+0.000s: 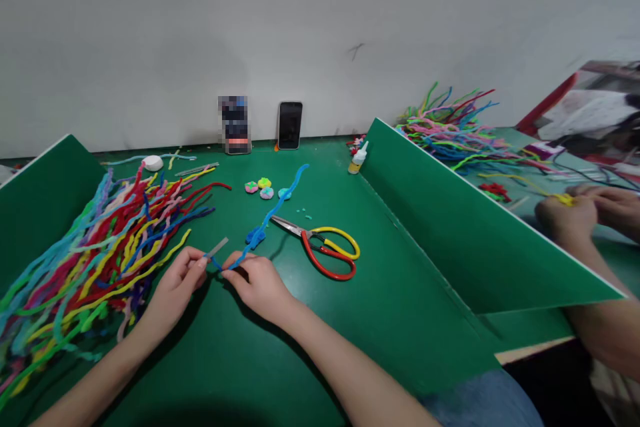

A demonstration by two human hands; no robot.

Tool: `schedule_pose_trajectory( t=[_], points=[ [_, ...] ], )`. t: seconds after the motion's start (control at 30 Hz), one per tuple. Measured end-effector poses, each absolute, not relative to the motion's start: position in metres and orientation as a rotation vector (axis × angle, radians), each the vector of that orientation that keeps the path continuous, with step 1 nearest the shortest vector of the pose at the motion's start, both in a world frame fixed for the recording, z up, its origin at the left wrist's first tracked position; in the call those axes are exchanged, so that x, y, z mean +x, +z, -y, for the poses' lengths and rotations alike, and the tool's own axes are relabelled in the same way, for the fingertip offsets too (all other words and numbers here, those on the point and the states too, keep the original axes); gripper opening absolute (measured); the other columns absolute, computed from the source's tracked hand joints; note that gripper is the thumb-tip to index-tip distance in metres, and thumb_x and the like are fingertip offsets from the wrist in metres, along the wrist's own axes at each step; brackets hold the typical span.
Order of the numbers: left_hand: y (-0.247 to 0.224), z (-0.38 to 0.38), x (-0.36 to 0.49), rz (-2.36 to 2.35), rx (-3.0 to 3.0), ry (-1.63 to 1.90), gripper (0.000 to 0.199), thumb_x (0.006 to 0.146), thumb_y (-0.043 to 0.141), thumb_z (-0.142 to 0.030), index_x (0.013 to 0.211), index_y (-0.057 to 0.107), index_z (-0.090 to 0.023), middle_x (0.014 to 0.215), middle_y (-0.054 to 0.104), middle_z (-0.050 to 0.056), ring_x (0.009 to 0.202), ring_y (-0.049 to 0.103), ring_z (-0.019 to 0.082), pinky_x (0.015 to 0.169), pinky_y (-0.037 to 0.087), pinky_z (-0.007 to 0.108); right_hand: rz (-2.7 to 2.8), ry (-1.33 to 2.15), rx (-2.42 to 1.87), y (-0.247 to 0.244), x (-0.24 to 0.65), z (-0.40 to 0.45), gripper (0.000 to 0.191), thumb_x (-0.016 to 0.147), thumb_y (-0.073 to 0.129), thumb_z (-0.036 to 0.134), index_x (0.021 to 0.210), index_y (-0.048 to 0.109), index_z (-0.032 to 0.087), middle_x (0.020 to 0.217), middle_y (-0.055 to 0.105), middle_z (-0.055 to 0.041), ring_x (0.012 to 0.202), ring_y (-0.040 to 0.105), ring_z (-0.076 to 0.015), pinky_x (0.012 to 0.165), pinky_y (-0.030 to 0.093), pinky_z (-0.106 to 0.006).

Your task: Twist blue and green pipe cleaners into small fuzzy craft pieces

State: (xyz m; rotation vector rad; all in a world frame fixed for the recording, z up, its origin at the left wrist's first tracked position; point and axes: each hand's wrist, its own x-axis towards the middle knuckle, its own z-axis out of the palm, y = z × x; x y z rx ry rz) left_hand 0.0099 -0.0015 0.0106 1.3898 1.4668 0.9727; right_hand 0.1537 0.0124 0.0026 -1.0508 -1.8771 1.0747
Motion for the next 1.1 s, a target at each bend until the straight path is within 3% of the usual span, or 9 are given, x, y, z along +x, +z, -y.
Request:
schedule_pose_trajectory(
  t=[0.2,0.43,0.67,1.1],
  points=[
    [0.011,0.003,0.010,-1.594,1.725,0.929,0.017,0.075,0.036,-0.034,0.072,0.042,-0.019,0.056,0.047,-0.005,0.052,0.048,0.010,0.049,0.037,0.020,1.988,0.960,-1.021,0.000,0.152,-0.009,0.012,0.075,0.046,0.013,0.075,0.058,0.015,0.073,0.062,-0.0044,0.071,0.057,-0.0138,0.068,0.042,-0.023],
    [0.005,0.003,0.006,-1.619,2.095,0.922,0.019,0.077,0.033,-0.030,0.077,0.047,-0.018,0.065,0.057,0.001,0.062,0.056,0.014,0.057,0.044,0.024,2.090,0.813,-0.990,-0.001,0.150,-0.004,0.015,0.077,0.043,0.016,0.080,0.058,0.015,0.078,0.064,-0.0052,0.075,0.058,-0.0148,0.070,0.043,-0.023],
    [0.000,-0.002,0.003,-1.562,2.289,0.914,0.022,0.079,0.032,-0.028,0.080,0.052,-0.017,0.074,0.062,0.005,0.071,0.058,0.015,0.065,0.047,0.025,2.111,0.680,-0.995,-0.001,0.151,-0.002,0.016,0.079,0.041,0.018,0.079,0.057,0.016,0.077,0.064,-0.0048,0.074,0.058,-0.0150,0.070,0.043,-0.024],
    [0.006,0.000,0.006,-1.411,2.349,0.594,0.021,0.079,0.029,-0.021,0.081,0.050,-0.015,0.073,0.060,0.006,0.067,0.056,0.016,0.061,0.044,0.027,2.138,0.589,-1.112,0.003,0.156,-0.003,0.021,0.081,0.036,0.020,0.078,0.056,0.016,0.077,0.063,-0.0045,0.072,0.058,-0.0150,0.068,0.043,-0.025]
  ],
)
